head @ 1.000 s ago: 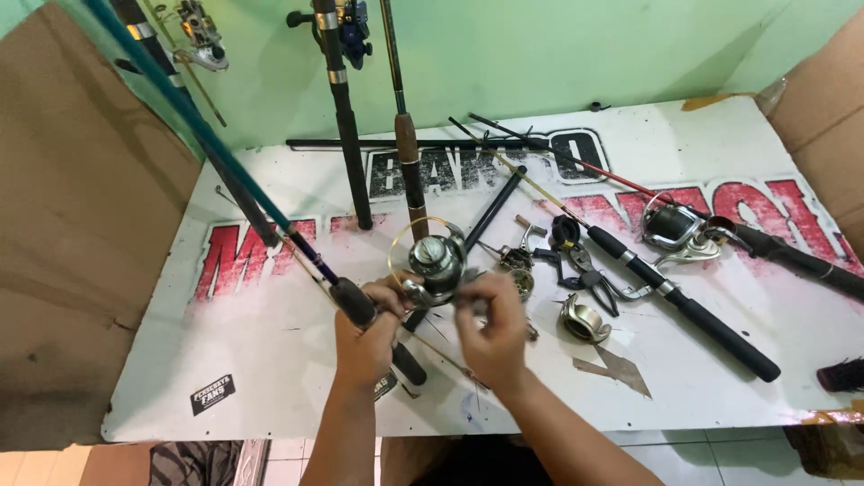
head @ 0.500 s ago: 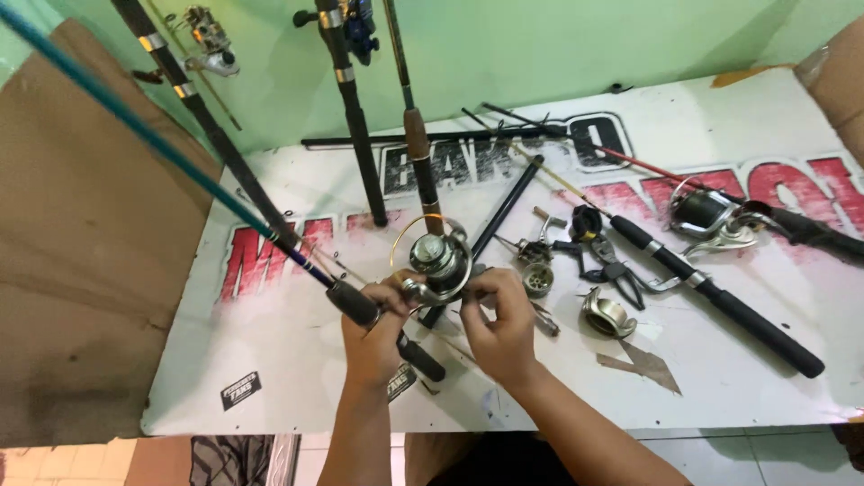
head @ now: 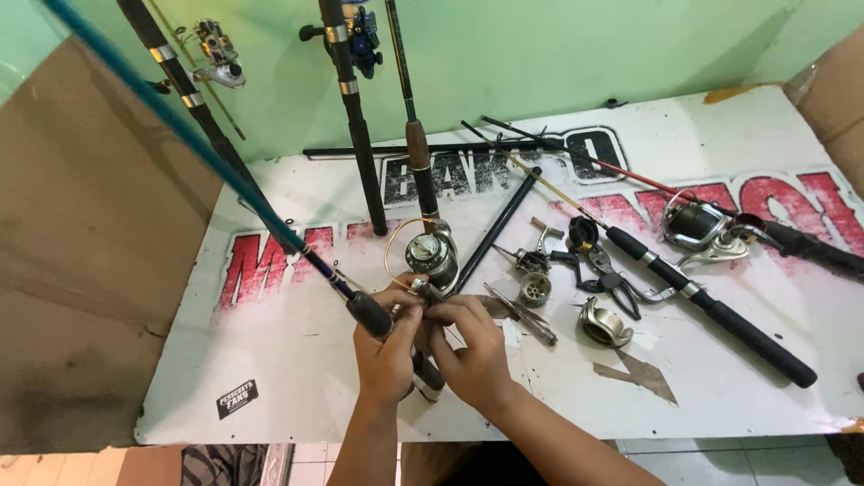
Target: The person services, assembles, and attaches fishing reels to fishing rods on a workspace.
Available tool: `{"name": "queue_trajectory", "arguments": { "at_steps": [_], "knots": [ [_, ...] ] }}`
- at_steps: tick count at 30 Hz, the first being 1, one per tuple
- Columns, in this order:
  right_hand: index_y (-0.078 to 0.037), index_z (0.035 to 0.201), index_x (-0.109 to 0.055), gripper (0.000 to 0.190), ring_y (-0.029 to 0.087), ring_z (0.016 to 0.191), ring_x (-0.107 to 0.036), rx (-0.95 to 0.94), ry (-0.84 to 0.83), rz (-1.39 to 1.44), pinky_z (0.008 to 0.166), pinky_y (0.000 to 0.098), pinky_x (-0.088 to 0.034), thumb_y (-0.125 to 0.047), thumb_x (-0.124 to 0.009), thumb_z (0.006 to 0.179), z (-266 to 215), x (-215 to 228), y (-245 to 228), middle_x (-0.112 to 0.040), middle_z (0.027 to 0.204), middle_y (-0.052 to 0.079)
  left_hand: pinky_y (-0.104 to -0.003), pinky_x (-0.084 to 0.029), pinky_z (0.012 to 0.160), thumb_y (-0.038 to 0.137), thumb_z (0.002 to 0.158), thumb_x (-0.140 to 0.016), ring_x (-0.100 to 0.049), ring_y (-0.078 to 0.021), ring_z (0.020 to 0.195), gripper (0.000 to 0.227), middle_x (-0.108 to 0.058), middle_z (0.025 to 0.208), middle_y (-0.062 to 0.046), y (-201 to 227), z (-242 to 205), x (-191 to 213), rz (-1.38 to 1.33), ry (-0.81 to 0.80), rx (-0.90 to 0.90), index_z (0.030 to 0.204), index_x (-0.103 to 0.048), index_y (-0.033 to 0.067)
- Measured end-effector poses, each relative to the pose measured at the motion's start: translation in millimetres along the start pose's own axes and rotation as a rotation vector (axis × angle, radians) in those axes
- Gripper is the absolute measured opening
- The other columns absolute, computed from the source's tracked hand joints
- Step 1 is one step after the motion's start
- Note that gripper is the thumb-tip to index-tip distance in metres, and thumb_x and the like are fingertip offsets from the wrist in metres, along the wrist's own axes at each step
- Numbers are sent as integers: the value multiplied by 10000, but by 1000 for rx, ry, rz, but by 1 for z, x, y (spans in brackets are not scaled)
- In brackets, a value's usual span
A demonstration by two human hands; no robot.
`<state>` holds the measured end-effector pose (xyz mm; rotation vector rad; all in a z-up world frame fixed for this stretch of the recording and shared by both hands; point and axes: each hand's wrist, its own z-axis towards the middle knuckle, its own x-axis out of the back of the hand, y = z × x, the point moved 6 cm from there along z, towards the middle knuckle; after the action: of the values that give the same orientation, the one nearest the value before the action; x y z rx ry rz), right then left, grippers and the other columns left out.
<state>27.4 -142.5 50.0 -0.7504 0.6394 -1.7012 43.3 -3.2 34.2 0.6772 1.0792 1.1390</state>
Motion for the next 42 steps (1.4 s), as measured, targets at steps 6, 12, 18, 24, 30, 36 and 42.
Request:
{"name": "queue_trajectory", "arguments": {
  "at_steps": [6, 12, 18, 24, 30, 36, 42],
  "knots": [
    [7, 1008, -649, 215, 295, 836, -678, 40, -28, 50, 742, 348, -552, 87, -707, 816, -1, -2, -9, -673, 964, 138, -346, -458, 1073, -60, 991, -576, -576, -210, 1215, 136, -588, 1363, -196, -8, -2, 2, 8, -17, -27, 1118, -591, -12],
    [-7, 1011, -623, 235, 293, 886, -682, 137, -83, 74, 775, 342, -555, 80, -694, 805, -2, -5, -26, -654, 982, 149, -336, -464, 1041, -47, 985, -590, -597, -213, 1206, 106, -622, 1351, -176, -13, -1, 4, 79, 45, -15, 1080, -593, -1],
    [-7, 956, -592, 178, 253, 814, -647, -27, -70, 109, 735, 312, -518, 75, -682, 825, -6, -11, -9, -632, 907, 122, -336, -443, 1086, -25, 1013, -598, -576, -217, 1250, 85, -608, 1360, -169, -12, 0, -2, 78, 4, -50, 1094, -596, 3],
    [-15, 963, -607, 167, 227, 796, -646, 33, -73, 68, 726, 314, -519, 52, -726, 867, -5, -6, -6, -646, 890, 109, -337, -443, 1071, -10, 993, -600, -574, -204, 1244, 116, -599, 1363, -163, -2, -8, -5, 123, -9, -58, 1107, -601, 13],
    [-20, 982, -646, 117, 212, 760, -696, -199, -126, 213, 692, 303, -559, 39, -696, 894, -6, -13, 6, -673, 891, 109, -375, -382, 716, -25, 975, -602, -479, -238, 841, 136, -588, 1443, -148, -18, -15, 6, -47, 115, 205, 1107, -615, 4],
    [-7, 963, -641, 165, 204, 781, -649, -46, -158, 173, 696, 313, -512, 61, -710, 830, -4, -9, -1, -669, 878, 113, -318, -451, 1022, -13, 941, -598, -585, -179, 1192, 111, -615, 1343, -140, 2, -10, -5, 118, 72, 15, 1043, -636, 10],
    [-17, 956, -641, 180, 205, 806, -671, 50, -137, 114, 719, 293, -521, 63, -710, 810, -8, -7, -13, -665, 885, 106, -332, -431, 1078, -20, 970, -602, -574, -206, 1278, 106, -617, 1209, -160, -7, -8, -2, 136, 50, -112, 1074, -614, -8]
  ]
}}
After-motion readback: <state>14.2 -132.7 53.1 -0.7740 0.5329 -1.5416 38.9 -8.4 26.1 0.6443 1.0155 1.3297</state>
